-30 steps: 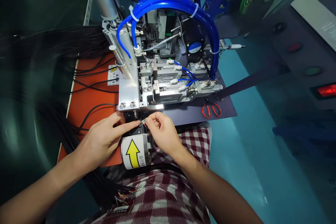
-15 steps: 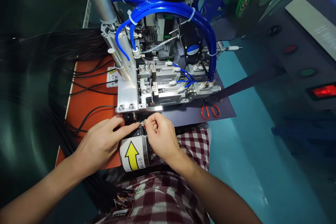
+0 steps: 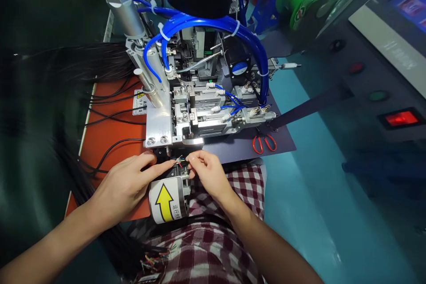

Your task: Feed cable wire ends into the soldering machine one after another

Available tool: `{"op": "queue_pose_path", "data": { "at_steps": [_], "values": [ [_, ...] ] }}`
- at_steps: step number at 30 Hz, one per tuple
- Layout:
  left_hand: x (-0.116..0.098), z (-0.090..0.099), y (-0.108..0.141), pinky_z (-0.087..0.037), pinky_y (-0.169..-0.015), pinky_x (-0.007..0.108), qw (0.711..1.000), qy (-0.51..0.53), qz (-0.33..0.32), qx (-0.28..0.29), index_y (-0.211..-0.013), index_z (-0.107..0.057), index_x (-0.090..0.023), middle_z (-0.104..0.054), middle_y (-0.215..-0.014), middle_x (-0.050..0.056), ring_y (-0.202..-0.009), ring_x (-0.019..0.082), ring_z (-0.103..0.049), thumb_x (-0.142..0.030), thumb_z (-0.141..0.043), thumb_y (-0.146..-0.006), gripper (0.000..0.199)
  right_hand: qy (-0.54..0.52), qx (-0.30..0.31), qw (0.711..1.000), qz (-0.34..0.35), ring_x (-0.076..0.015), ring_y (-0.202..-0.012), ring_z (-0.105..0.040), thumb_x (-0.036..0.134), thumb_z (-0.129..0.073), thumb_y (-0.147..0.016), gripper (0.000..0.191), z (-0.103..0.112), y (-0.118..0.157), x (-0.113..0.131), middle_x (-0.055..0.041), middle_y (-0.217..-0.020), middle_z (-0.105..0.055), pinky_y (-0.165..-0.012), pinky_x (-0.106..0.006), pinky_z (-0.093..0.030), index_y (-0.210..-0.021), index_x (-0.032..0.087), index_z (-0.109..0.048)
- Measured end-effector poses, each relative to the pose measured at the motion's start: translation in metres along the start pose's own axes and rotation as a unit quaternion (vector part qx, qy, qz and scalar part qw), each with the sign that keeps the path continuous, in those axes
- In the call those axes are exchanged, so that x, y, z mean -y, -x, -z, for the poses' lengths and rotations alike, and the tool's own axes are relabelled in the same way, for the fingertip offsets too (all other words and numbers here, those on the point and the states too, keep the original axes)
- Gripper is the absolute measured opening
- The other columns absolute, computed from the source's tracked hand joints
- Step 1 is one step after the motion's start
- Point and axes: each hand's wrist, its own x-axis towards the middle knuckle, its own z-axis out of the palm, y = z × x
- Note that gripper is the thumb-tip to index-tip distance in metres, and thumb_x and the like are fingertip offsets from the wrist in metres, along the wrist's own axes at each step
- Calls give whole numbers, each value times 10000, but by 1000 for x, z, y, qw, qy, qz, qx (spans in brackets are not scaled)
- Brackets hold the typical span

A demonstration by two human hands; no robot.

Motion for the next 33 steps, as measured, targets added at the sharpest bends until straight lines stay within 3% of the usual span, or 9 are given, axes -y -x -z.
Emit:
{"op": "queue_pose_path", "data": {
  "at_steps": [3,15,20,27,33],
  "values": [
    [1,0,0,-421,-551,265,1000,10,8,6,-1140,-611,-175,-549,-768,55,-626,165,-494,-119,-320,-907,377,-25,4,1000,0,-118,-533,-503,406,-585,-786,236,0,0,-1,11,-664,-548,-551,-261,-402,-734,175,-581],
    [1,1,-1,-457,-602,288,999,42,9,-1,-1083,-606,-165,-643,-869,74,-696,182,-583,-148,-323,-926,324,2,-1,1000,-3,-119,-529,-486,289,-628,-729,131,-4,0,6,29,-588,-526,-534,-251,-385,-732,167,-580],
    [2,-1,0,-457,-604,293,999,51,6,-12,-1095,-593,-155,-646,-879,75,-707,188,-589,-161,-323,-932,316,76,-37,995,62,-114,-528,-453,238,-589,-764,81,-6,3,7,25,-594,-509,-513,-244,-374,-735,163,-578],
    [3,-1,0,-462,-605,305,998,60,4,-13,-1099,-588,-144,-639,-877,77,-723,200,-588,-161,-319,-933,317,238,-102,945,199,-128,-602,-534,151,-558,-795,66,-4,14,3,-8,-713,-587,-598,-259,-449,-818,169,-617],
    [2,-2,0,-465,-601,308,998,61,4,-12,-1106,-585,-148,-639,-881,76,-715,200,-588,-172,-318,-936,317,333,-124,898,260,-151,-634,-578,148,-559,-814,116,-4,21,4,-23,-733,-631,-642,-295,-455,-889,177,-642]
  ]
}}
